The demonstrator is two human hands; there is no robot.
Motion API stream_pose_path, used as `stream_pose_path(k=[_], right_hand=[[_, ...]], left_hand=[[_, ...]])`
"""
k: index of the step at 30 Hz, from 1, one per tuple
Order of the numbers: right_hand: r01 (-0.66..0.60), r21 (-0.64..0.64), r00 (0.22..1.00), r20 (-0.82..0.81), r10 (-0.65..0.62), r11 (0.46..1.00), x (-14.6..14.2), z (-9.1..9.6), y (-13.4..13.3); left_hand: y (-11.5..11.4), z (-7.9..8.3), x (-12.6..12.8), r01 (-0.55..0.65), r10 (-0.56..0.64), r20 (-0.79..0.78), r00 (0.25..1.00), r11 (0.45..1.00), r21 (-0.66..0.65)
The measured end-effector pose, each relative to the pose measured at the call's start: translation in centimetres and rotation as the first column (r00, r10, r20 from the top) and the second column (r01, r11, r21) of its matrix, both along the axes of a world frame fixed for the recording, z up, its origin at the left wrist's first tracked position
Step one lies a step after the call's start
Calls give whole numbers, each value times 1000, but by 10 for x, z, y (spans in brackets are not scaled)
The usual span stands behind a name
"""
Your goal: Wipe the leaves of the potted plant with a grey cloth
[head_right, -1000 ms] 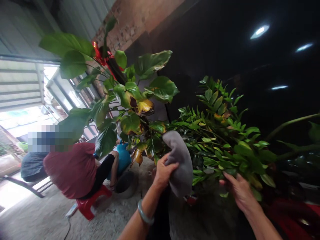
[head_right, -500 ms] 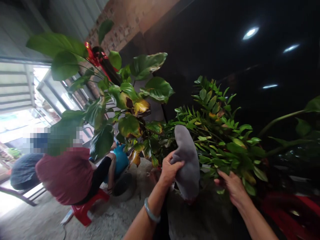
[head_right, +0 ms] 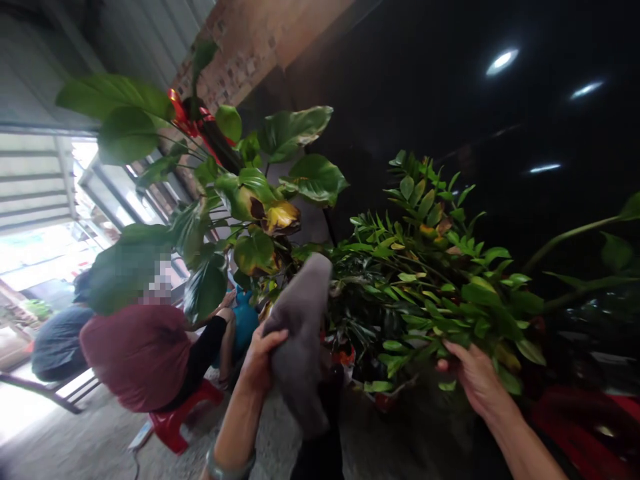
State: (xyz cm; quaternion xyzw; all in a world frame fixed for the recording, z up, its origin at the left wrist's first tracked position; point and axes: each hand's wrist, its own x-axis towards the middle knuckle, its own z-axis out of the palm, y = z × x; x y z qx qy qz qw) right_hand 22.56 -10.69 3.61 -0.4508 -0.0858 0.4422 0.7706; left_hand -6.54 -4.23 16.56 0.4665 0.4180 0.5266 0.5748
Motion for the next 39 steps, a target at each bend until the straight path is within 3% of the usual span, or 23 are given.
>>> stream_pose_path(k=[2,3,6,8,9,11,14,16,19,22,24,26,27,30,32,35,37,39], right_hand=[[8,-6,1000,-8,-8,1000,-2,-2,2],[12,-11,1000,-11,-12,1000,-3,-3,3],[13,-28,1000,-17,-14,1000,-4,-4,3],[3,-41,1000,-29,-4,999,-2,-4,1],[-1,-40,999,-40,-1,999,-1,-3,1],[0,-25,998,-67,-2,1000,0,-3,1],[25,-12,996,-87,-26,1000,-2,-2,4],[41,-9,995,-91,-42,999,-5,-3,8],[46,-5,996,-79,-46,999,-9,-3,10],[33,-25,998,-56,-34,999,-8,-2,6],[5,-30,999,-53,-7,1000,-5,-2,3],[-18,-33,998,-54,16,999,-3,-3,2],[-22,-31,998,-52,21,999,-2,-3,2],[1,-4,999,-35,-1,1000,-3,-6,6],[24,18,999,-33,-23,1000,-6,-8,8],[43,17,998,-50,-42,999,-9,-9,10],[32,2,998,-47,-32,999,-9,-9,10],[12,-15,999,-38,-12,1000,-7,-10,9]], left_hand=[[6,-9,7,-129,130,-22,991,991,31],[5,-19,10,-135,137,-83,987,990,25],[-7,-48,8,41,-68,-262,963,993,-106],[-15,-54,-2,116,-153,-230,961,979,-167],[-16,-50,-8,95,-123,-189,974,984,-149],[-8,-31,-16,-48,45,-122,992,999,-24],[24,-1,-10,-262,285,-87,955,941,214],[47,1,5,-292,335,-111,936,912,287],[58,-31,23,-164,220,-329,918,968,190],[36,-78,15,-15,29,-445,895,999,35],[17,-91,-3,115,-190,-505,842,978,-176],[7,-83,-21,119,-215,-503,837,969,-217],[6,-71,-27,88,-167,-482,860,979,-182],[16,-29,-27,-66,68,-360,931,998,19],[26,-14,-14,-173,205,-293,934,976,131],[28,-28,10,-159,185,-276,943,981,114],[17,-49,19,-18,8,-286,958,999,-34],[1,-61,19,115,-160,-251,954,976,-186]])
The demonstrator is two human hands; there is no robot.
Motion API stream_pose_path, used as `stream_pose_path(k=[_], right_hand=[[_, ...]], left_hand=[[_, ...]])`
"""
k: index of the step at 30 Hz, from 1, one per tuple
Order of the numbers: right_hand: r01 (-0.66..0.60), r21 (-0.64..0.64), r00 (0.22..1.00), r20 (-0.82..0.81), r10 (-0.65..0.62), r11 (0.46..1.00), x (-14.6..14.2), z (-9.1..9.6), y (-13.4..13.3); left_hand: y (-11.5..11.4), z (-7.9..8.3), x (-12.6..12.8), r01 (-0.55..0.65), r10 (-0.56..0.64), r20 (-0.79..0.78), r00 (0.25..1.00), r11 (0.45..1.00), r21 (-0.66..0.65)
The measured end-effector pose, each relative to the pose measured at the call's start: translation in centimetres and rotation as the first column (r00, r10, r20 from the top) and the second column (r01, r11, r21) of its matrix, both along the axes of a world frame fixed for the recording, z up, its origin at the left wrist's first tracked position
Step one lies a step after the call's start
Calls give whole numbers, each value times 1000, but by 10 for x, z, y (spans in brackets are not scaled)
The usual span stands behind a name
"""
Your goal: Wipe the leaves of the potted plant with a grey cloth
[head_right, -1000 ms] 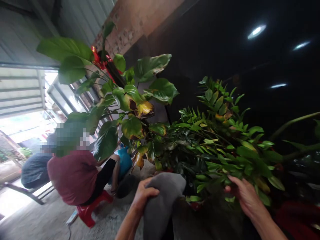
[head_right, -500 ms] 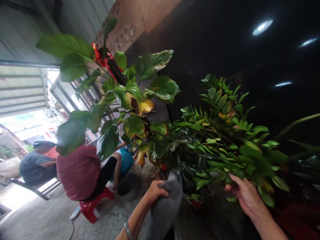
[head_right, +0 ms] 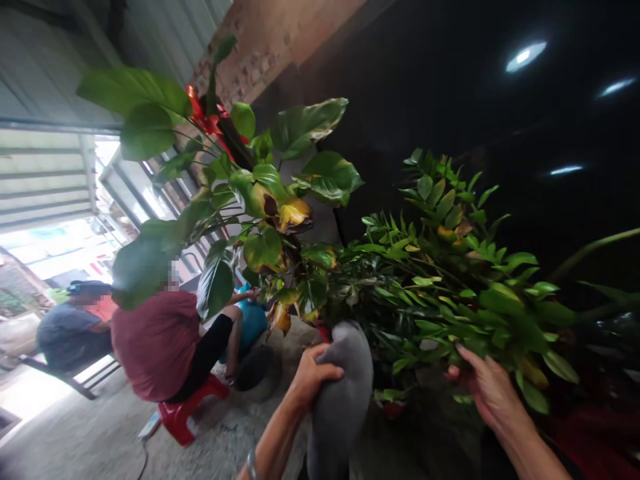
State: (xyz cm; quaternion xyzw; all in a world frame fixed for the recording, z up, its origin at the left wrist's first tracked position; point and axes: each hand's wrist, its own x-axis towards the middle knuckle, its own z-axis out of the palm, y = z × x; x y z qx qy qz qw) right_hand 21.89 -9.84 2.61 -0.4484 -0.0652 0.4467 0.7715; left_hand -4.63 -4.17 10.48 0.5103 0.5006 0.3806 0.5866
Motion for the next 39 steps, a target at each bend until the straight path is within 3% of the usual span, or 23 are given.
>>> stream_pose_path(k=[1,3,6,8,9,11,14,16,19,21,23,25,27,29,31,33,35,37,39], right_hand=[[-9,1,1000,-1,9,1000,1,0,-1],[-10,21,1000,-11,10,1000,3,0,-1],[5,53,1000,-21,-4,999,3,1,-1],[17,52,999,-32,-16,998,1,1,0],[21,52,999,-39,-19,998,0,2,0],[24,51,999,-46,-22,998,-1,1,0],[12,49,999,-33,-10,999,0,-1,0],[-1,50,1000,-20,2,999,2,-2,-1],[-10,59,1000,-5,10,998,5,0,-3],[-2,64,1000,-4,3,998,5,2,-3],[9,64,1000,-11,-9,998,2,4,-3],[18,56,1000,-19,-17,998,-1,5,-2],[12,46,1000,-22,-11,999,-2,4,-2],[-2,37,1000,-22,3,999,-2,3,-3],[-11,26,1000,-24,11,1000,0,4,-4],[-11,21,1000,-27,12,1000,3,7,-6],[-8,28,1000,-25,9,1000,4,10,-7],[-2,34,1000,-17,2,999,3,12,-8],[6,18,1000,-4,-6,1000,-1,13,-6]], left_hand=[[-7,1,-2,38,-37,31,999,999,-39],[-16,20,-5,48,-48,114,992,999,3],[-8,63,1,-87,37,233,972,974,208],[7,76,14,-162,78,267,960,937,308],[14,74,21,-172,81,267,960,925,337],[24,55,34,-137,63,221,973,930,341],[17,15,41,-4,-9,68,998,982,188],[7,7,39,114,-115,10,993,991,74],[2,34,38,193,-200,61,978,975,111],[12,60,45,144,-177,125,976,961,236],[27,74,59,63,-135,205,969,944,325],[37,66,73,20,-110,251,962,943,333],[37,44,80,50,-107,203,973,962,267],[27,20,77,168,-176,52,983,978,125],[14,9,65,311,-314,-66,947,949,-46],[5,16,51,406,-415,-65,907,906,-119],[7,35,45,407,-405,42,913,912,-57],[16,55,49,302,-309,202,929,951,65],[27,63,62,156,-197,336,921,977,146]])
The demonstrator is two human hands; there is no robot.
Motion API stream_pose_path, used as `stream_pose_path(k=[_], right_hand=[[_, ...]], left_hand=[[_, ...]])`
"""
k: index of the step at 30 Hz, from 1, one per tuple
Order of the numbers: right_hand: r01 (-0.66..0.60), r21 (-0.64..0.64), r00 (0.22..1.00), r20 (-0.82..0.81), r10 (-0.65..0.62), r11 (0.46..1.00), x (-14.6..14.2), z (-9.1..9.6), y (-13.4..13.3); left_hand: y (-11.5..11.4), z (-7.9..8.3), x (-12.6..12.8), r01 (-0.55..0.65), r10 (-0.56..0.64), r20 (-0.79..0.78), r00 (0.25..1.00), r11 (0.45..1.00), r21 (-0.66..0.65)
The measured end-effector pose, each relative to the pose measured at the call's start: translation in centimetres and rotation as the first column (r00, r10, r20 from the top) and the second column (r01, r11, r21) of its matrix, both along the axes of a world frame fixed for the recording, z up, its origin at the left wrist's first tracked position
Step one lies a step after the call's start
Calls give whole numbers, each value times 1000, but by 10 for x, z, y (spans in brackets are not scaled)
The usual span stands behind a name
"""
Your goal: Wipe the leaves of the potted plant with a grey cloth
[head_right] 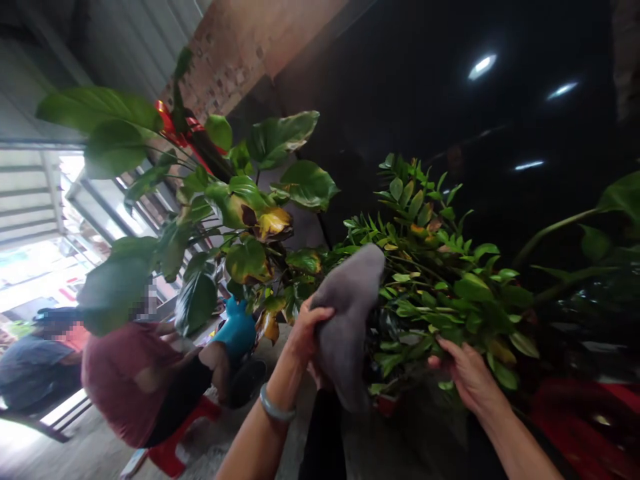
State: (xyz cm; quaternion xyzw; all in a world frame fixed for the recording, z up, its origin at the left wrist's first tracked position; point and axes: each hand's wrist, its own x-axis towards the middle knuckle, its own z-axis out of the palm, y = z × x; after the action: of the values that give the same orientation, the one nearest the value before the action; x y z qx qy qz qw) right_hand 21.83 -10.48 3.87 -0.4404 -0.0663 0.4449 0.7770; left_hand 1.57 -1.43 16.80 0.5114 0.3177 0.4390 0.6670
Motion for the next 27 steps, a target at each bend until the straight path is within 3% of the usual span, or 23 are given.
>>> stream_pose_path(k=[2,4,6,8,11,13,16,18,21,24,27], right_hand=[[0,-46,1000,13,1,999,-4,-2,2],[-5,-103,1000,26,8,995,-6,-5,4],[-11,-142,999,36,16,990,-6,-9,6],[-22,-154,999,41,28,988,-4,-11,6],[-44,-131,998,42,50,990,1,-14,4],[-42,-99,998,44,47,994,2,-13,4],[-15,-79,998,54,19,997,0,-11,4],[-10,-96,998,62,16,995,-3,-9,6],[-27,-136,997,72,37,990,-7,-6,7],[-39,-163,996,78,52,986,-6,-5,5],[-49,-146,995,74,60,988,-1,-6,1]], left_hand=[[5,-7,16,-91,91,56,994,996,1],[1,-25,26,-105,105,-10,994,994,-32],[-11,-45,26,-10,-10,-190,982,995,-99],[-23,-56,14,154,-215,-398,892,971,-180],[-31,-45,-9,355,-411,-546,730,911,-211],[-28,-25,-17,366,-395,-504,768,917,-161],[-17,-1,-5,200,-209,-272,939,978,-59],[-13,-3,16,78,-78,-108,991,997,-5],[-18,-30,46,-2,1,-76,997,1000,-9],[-32,-58,46,134,-165,-299,940,984,-121],[-40,-59,18,341,-418,-479,772,908,-244]])
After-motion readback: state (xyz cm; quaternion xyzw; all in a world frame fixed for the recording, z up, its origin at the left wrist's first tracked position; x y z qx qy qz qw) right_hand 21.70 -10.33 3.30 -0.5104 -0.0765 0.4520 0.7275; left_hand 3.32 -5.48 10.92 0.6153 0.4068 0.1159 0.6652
